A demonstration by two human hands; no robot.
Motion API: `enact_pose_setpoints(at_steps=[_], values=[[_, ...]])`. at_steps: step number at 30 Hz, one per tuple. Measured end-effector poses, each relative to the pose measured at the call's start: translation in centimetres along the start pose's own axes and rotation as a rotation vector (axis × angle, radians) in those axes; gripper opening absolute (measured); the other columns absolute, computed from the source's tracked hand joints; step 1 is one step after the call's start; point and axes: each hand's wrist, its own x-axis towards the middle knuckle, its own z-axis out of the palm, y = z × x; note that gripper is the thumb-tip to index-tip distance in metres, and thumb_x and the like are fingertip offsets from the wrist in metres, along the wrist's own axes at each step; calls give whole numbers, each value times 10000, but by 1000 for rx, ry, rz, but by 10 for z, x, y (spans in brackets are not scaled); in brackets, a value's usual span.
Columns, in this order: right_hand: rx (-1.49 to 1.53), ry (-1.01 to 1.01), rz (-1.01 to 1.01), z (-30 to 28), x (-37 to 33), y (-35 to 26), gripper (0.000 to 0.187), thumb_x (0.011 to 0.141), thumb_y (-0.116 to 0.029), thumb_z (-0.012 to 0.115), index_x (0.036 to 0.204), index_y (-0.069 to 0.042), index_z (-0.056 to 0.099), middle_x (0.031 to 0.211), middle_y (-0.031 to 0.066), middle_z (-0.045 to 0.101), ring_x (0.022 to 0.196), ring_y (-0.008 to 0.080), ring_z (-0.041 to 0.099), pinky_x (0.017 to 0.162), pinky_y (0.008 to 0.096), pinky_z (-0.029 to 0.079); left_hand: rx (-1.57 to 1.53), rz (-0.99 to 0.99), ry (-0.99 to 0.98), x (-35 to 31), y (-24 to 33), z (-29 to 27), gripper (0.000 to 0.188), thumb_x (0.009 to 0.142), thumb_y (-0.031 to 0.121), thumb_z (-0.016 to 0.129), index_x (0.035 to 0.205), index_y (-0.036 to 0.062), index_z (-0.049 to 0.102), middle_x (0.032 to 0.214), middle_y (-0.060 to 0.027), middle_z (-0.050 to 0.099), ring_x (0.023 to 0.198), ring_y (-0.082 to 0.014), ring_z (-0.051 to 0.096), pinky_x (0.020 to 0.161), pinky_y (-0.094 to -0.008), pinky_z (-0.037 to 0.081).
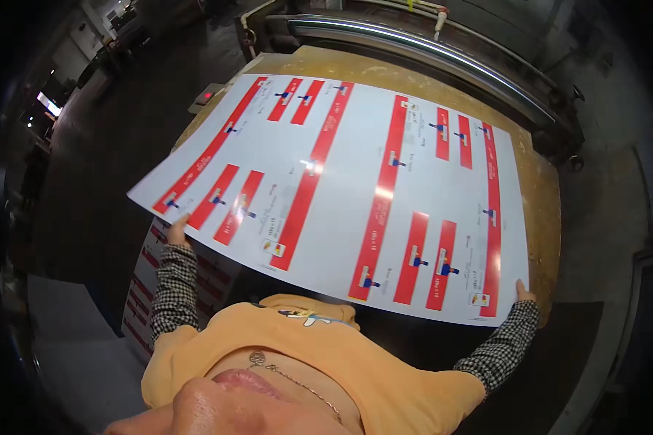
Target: Inspecting and aligning large printed sheets on a processing machine table in a paper mill environment.
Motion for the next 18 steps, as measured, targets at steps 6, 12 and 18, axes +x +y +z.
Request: enact_pose_setpoints(at_steps=[6, 12, 18], values=[[-66, 205, 90, -37, -40, -21, 782, 665, -562, 582, 1151, 44, 492, 1192, 207, 487, 1106, 310, 474, 919, 393, 380, -97, -221, 71, -12, -32, 3, 342, 768, 69, 597, 1084, -39, 527, 1084, -108, 560, 966, -229, 546, 813, -322, 448], [-146, 347, 167, -44, -77, -40, 621, 741, -483, 574, 1109, 15, 536, 1139, 169, 540, 1045, 292, 523, 879, 396, 417, -129, -449, 122, -6, -33, 9, 395, 794, 112, 588, 1155, -8, 481, 1106, -102, 551, 998, -228, 536, 841, -349, 443], [-89, 227, 230, -54, -109, -63, 679, 735, -496, 575, 1171, 15, 483, 1190, 180, 499, 1087, 291, 491, 903, 392, 399, -146, -457, 134, 4, -43, -2, 436, 803, 182, 594, 1174, -4, 461, 1101, -97, 547, 974, -227, 544, 825, -358, 449]])
